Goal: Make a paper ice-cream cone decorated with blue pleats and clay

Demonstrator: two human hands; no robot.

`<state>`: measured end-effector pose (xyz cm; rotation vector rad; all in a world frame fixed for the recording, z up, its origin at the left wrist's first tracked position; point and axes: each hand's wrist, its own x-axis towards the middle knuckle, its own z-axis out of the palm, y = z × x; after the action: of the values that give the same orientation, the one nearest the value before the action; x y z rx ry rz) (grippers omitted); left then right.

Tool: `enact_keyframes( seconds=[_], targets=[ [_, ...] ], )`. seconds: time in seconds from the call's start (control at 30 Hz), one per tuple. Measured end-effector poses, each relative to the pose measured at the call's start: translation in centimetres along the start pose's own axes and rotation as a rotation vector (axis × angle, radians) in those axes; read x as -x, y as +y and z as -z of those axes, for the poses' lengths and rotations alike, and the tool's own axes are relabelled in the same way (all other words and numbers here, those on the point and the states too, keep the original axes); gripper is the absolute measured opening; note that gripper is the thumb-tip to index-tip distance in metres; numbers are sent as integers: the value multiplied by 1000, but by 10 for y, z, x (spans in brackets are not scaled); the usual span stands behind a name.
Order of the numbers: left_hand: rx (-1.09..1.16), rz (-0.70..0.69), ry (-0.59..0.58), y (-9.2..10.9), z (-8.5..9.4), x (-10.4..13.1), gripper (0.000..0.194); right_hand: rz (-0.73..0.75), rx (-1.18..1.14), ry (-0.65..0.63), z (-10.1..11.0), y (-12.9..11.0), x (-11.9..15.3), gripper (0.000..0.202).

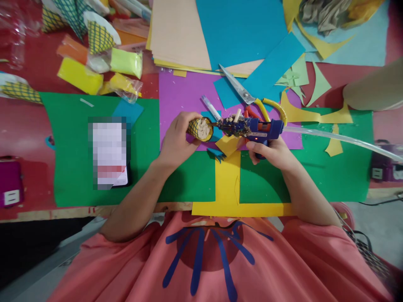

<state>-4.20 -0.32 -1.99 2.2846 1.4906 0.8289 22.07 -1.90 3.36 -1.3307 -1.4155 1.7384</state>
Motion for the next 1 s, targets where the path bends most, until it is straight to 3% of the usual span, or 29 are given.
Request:
enact_keyframes(
  seconds=[0.2, 0.57, 0.7, 0.87, 1.0],
  targets=[
    [49, -44, 3, 2, 1, -1, 49, 46, -7, 13, 1, -1, -1, 39],
    [1, -6, -11, 1, 2, -1, 46, -15, 80, 9, 1, 8, 1, 49],
    [44, -23, 53, -2, 1, -1, 45, -29, 85, -6, 5, 6, 1, 46],
    [159, -30, 169, -7, -5, -3, 44, 12, 16, -34, 8, -5, 2, 34],
    [402, 29, 126, -11, -8, -3, 44, 76, -72, -82, 15, -3, 5, 25]
  ],
)
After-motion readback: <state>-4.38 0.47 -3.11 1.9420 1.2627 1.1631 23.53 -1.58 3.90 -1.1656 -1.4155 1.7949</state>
